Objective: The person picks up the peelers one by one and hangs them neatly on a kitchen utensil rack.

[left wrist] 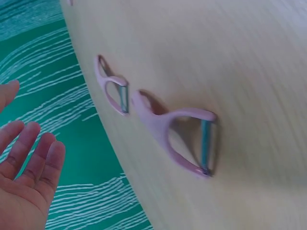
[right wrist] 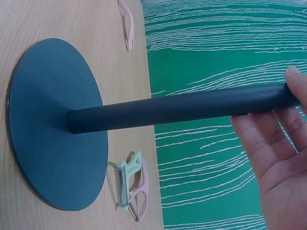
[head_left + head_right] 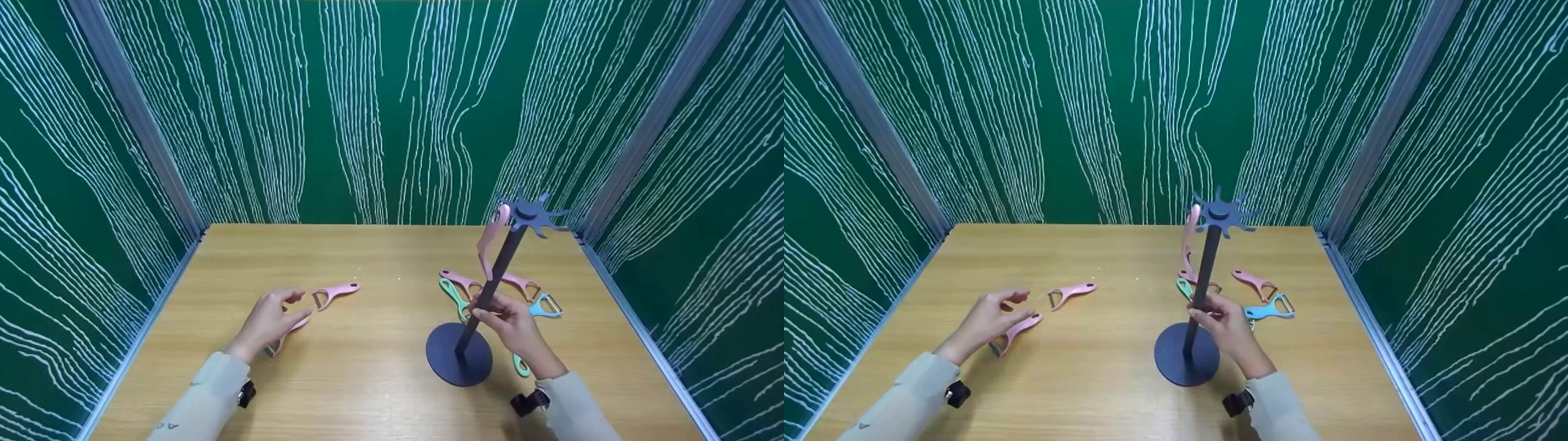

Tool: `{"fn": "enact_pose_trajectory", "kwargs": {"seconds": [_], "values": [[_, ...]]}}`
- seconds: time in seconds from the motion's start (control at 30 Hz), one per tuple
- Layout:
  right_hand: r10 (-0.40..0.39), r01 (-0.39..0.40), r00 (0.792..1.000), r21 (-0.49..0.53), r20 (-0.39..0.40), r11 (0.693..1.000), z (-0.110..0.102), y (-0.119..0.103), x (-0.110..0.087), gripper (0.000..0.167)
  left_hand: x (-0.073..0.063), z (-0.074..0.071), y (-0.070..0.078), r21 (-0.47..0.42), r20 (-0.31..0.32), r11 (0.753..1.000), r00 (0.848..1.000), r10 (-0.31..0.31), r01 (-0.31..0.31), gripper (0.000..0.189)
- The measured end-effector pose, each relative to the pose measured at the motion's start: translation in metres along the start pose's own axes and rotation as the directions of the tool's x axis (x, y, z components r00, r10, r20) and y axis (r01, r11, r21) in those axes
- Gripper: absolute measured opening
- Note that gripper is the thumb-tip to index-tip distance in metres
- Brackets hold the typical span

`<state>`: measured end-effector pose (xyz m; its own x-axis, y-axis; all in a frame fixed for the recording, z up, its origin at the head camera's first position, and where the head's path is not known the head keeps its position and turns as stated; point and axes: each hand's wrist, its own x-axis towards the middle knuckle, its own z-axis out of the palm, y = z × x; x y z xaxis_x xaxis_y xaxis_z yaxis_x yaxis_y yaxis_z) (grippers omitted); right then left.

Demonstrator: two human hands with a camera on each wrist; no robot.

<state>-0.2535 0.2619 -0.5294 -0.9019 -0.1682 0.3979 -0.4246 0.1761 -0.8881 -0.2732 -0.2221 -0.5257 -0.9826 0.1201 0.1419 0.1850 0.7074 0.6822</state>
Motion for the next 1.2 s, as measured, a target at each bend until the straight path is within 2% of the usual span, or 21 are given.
{"fn": "enact_pose_trajectory", "kwargs": {"seconds": [0.23,0.5,0.77,0.93,1.2], "values": [[0.022,-0.022,1.000,0.002,-0.006,1.000,0.001,0.000,-0.001,0.021,-0.005,0.003,-0.017,0.038,0.006,0.999,1.000,-0.021,0.020,0.045],[0.014,-0.014,1.000,-0.008,0.001,1.000,0.000,0.000,-0.002,0.021,-0.012,0.004,-0.031,0.044,0.064,0.992,0.991,-0.121,0.119,0.055],[0.018,-0.018,1.000,-0.011,-0.007,1.000,0.000,-0.001,-0.001,0.020,-0.015,0.007,-0.040,0.060,0.102,0.991,0.987,-0.125,0.120,0.055],[-0.002,0.002,1.000,-0.007,-0.011,1.000,0.001,0.000,-0.001,0.020,-0.015,0.010,-0.047,0.108,0.113,0.986,0.984,-0.137,0.125,0.059],[-0.034,0.034,0.999,0.012,-0.002,0.999,0.001,0.004,0.000,0.025,-0.015,0.013,-0.061,0.167,0.136,0.985,0.988,-0.068,0.045,0.056]]}}
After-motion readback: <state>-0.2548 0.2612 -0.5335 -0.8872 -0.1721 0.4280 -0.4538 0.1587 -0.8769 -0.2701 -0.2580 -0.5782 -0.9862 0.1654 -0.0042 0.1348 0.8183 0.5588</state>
